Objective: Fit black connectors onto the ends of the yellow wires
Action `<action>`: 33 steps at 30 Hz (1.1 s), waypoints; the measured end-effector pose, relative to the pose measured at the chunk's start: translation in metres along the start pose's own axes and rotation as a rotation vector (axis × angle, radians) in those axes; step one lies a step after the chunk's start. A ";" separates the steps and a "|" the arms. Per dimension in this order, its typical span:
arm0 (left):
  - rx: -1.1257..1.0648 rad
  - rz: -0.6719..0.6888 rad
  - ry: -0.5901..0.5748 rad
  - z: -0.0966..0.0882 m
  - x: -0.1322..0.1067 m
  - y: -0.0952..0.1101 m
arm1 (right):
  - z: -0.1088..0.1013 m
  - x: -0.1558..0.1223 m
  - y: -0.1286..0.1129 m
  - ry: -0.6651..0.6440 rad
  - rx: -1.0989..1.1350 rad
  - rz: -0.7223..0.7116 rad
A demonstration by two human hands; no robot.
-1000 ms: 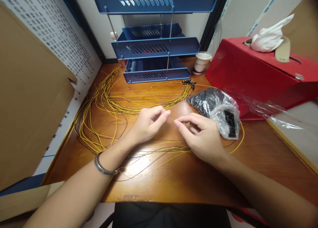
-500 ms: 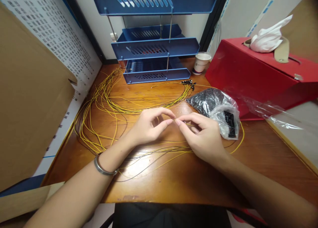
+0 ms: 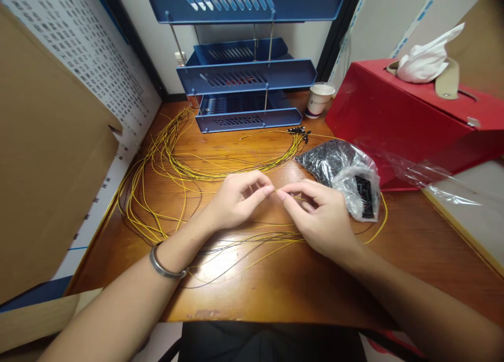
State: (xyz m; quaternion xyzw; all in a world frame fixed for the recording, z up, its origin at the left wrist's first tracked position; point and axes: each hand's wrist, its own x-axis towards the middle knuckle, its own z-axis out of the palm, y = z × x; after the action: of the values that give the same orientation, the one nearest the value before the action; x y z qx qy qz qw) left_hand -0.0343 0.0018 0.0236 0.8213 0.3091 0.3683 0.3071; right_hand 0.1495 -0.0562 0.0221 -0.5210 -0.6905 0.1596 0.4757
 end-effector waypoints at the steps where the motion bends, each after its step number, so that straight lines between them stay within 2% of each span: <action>1: -0.001 -0.001 -0.002 0.000 0.000 0.000 | 0.000 0.000 0.000 -0.003 -0.001 0.000; 17: -0.019 -0.023 -0.022 0.002 0.001 0.000 | 0.002 0.000 0.002 -0.033 0.009 -0.001; 29: -0.018 -0.025 0.039 0.000 0.002 -0.004 | 0.002 0.000 0.002 -0.015 -0.010 0.015; 33: -0.033 -0.049 0.019 -0.001 0.001 -0.002 | 0.002 0.000 0.002 -0.017 -0.014 0.002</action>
State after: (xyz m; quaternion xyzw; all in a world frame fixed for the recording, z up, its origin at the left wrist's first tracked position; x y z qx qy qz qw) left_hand -0.0345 0.0040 0.0230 0.8048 0.3256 0.3735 0.3268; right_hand 0.1491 -0.0547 0.0196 -0.5236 -0.6951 0.1598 0.4660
